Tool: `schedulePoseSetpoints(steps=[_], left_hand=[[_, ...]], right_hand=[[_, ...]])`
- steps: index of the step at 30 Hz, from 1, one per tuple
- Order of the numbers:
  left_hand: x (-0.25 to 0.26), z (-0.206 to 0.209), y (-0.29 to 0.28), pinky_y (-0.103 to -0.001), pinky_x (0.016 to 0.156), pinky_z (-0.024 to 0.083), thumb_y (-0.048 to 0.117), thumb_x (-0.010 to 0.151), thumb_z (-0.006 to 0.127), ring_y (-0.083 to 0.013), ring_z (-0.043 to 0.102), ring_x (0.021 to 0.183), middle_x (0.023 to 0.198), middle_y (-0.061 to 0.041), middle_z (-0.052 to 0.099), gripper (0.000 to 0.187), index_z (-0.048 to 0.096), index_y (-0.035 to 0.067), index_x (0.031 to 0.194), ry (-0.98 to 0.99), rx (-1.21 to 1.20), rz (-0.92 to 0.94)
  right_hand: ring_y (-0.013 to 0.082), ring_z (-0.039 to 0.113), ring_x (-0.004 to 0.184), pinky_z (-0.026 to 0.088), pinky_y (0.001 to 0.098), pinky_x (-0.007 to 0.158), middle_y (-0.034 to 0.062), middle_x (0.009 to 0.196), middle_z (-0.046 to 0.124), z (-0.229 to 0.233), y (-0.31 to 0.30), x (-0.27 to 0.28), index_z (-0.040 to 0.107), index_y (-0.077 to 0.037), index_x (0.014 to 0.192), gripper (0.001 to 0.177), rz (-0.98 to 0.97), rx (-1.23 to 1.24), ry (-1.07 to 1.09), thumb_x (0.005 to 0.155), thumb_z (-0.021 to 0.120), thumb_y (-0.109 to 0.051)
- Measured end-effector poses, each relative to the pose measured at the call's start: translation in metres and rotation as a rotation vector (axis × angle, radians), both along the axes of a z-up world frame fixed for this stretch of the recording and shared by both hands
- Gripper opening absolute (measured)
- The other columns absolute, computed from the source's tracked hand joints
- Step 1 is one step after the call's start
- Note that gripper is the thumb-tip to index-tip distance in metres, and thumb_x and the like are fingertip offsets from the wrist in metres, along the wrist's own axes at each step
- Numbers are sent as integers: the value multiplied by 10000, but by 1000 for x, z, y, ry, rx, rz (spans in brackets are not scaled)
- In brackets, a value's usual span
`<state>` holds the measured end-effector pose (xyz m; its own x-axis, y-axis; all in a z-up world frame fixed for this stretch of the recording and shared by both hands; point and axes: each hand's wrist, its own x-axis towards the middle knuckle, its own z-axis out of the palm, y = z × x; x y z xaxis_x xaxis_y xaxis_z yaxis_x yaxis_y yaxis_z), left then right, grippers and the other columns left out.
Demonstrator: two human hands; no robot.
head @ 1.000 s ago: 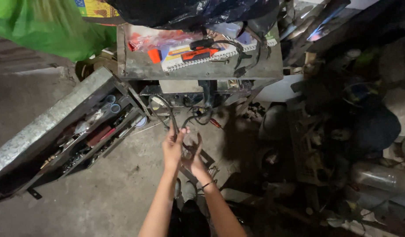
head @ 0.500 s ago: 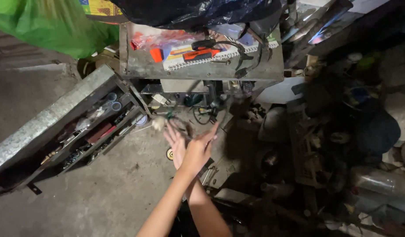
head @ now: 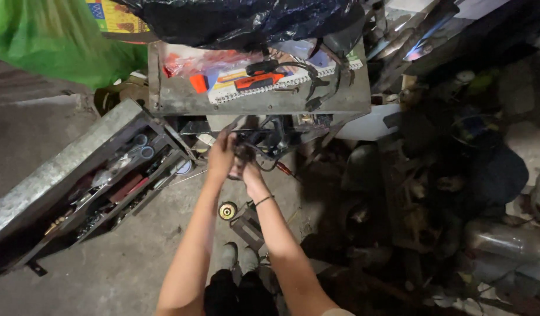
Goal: Assembling a metal fixture by attaching screws to a galvanized steel strip in a workshop.
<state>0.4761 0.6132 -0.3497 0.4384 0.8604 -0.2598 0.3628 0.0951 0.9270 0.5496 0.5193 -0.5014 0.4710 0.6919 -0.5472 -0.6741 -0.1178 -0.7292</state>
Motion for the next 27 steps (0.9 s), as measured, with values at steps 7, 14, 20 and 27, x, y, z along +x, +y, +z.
schedulePoseSetpoints(steps=[7, 14, 20, 27], left_hand=[[-2, -136, 15, -278, 644, 469, 265, 1078, 555, -95, 594, 728, 922, -57, 723, 303, 661, 35, 1244, -434, -265, 153], [0, -128, 7, -274, 642, 426, 277, 1078, 551, -94, 522, 727, 884, -19, 700, 340, 651, 43, 1305, -255, -214, 153], [-6, -134, 6, -257, 756, 503, 266, 1066, 550, -67, 613, 881, 1060, 18, 719, 379, 594, 35, 1364, -507, -209, 114], [-23, -88, 10, -347, 722, 497, 368, 1063, 499, -252, 655, 787, 899, -165, 701, 438, 584, 107, 1404, 55, -124, -40]], right_hand=[[181, 694, 988, 530, 301, 826, 104, 1155, 728, 133, -72, 18, 563, -106, 1430, 434, 516, -295, -834, 1087, 575, -372], [222, 744, 898, 570, 366, 791, 137, 994, 747, 135, -42, 70, 677, -69, 1177, 208, 145, -165, -1246, 1057, 579, -208], [222, 672, 984, 521, 383, 860, 100, 1064, 726, -6, 12, 114, 666, -39, 1231, 286, 511, -94, -1133, 1090, 524, -243], [150, 541, 993, 455, 343, 870, 31, 1099, 596, 109, 2, 67, 632, -56, 1430, 493, 733, -45, -602, 1029, 638, -343]])
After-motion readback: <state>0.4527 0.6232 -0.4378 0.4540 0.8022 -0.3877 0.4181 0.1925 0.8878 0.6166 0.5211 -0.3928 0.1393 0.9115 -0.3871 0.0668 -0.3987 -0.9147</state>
